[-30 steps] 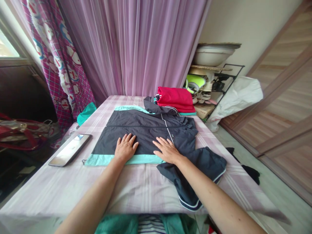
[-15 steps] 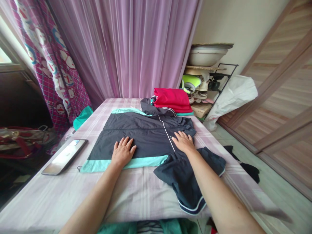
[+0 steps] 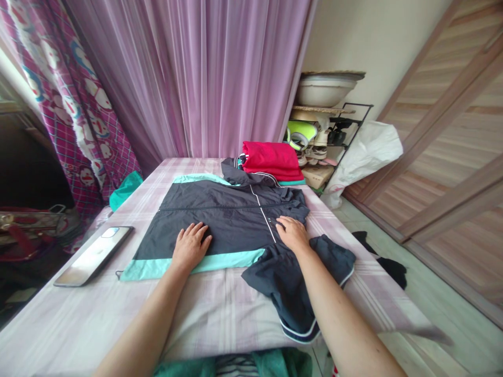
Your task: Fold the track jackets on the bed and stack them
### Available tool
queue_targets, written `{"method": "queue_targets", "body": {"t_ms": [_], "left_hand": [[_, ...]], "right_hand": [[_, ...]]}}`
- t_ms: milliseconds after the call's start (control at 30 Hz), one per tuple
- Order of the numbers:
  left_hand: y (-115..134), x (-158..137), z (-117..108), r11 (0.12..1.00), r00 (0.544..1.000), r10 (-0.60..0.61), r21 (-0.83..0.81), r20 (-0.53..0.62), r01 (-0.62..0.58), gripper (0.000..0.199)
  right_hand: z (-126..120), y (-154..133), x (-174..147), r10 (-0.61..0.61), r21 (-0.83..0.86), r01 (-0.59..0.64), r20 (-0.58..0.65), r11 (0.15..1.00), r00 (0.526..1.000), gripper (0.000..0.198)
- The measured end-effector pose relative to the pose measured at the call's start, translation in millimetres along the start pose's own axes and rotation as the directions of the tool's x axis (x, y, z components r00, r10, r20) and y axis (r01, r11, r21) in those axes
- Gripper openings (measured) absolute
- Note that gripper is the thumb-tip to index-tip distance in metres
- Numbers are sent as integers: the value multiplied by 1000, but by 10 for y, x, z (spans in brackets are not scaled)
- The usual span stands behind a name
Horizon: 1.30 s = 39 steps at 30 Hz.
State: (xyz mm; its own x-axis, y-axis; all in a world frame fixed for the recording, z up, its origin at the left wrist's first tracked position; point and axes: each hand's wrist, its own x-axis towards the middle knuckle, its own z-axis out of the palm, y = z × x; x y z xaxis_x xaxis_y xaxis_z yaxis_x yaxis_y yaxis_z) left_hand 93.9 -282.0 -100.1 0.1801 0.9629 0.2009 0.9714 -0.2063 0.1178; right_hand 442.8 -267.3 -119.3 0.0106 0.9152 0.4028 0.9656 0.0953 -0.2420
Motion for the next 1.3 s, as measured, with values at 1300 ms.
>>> {"method": "queue_targets", "body": {"t_ms": [1300], "left_hand": [[882,199,74,966,962,254,-83,102,-246,54]], "right_hand": [[93,-239,-16,-176,226,165,30,960,984,30]]}}
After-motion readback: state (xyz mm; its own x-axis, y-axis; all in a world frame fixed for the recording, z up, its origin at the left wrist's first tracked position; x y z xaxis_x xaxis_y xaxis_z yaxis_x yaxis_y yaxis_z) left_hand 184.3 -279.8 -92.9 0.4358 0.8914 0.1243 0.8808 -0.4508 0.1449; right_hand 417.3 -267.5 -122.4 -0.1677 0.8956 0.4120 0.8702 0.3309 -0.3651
